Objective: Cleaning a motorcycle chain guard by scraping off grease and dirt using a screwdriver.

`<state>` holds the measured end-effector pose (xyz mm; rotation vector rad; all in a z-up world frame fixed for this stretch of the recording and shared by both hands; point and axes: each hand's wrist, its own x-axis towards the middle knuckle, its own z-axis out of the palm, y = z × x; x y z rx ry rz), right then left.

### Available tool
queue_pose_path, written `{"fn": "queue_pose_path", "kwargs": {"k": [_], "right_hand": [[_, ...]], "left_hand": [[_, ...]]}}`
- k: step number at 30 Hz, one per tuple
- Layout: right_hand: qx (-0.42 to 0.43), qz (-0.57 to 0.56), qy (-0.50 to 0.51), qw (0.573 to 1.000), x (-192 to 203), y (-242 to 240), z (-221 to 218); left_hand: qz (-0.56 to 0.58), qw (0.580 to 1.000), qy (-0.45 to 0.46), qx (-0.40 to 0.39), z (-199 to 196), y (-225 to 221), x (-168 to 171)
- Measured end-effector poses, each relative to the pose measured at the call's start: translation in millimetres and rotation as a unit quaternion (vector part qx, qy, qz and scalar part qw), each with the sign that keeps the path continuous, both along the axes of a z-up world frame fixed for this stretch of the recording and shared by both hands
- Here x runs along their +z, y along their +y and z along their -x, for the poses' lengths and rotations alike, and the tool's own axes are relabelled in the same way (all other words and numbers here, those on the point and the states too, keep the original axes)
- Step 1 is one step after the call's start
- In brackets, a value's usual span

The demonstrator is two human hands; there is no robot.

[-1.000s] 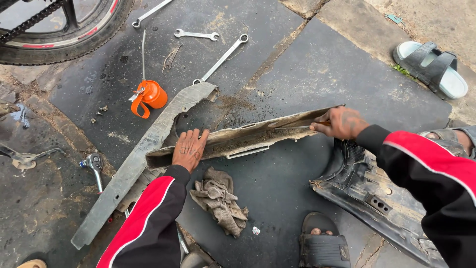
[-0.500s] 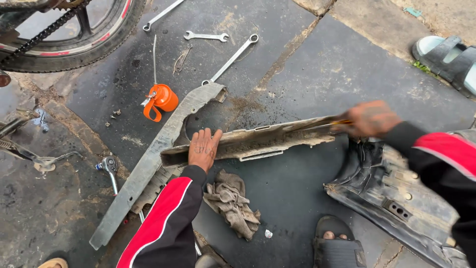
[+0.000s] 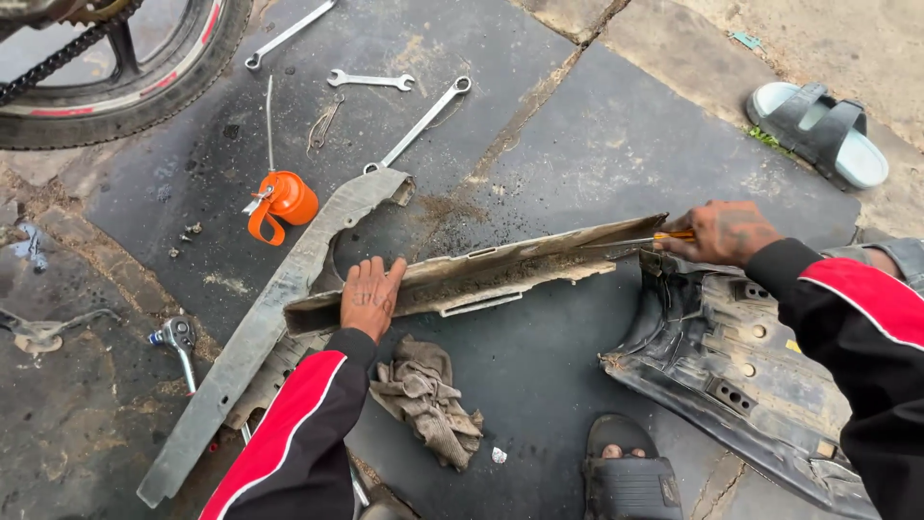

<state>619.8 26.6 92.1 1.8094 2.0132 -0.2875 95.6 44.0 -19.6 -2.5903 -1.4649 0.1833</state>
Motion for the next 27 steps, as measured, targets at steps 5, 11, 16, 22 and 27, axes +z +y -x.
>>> {"fn": "queue_pose_path", "kwargs": {"k": [5,11,16,22,27], "right_hand": [[0.052,0.013,0.081,0.995,-27.5,1.6,60.4],[0.033,0.011,-0.009,0.999,13.7,24.9,-1.3],[-0.031,0.044,-0.068,0.996,10.3,11.4,-30.1],[0.064,-0.019,0.045,0.997,-5.0,10.2,31.0],[-0.048,0.033,-0.081,0.995,34.9,19.0,-61.8]], "left_hand": [[-0.001,1.000,0.018,0.003,-3.9,-4.4,-4.1],[-0.023,1.000,0.003,0.004,-0.5,6.8,-10.3],[-0.012,1.000,-0.004,0.013,-6.3,5.4,-4.8],[-0.026,1.000,-0.014,0.008,-1.7,0.7,-9.0],[0.006,0.999,-0.028,0.021,-2.5,1.3,-2.9]]}}
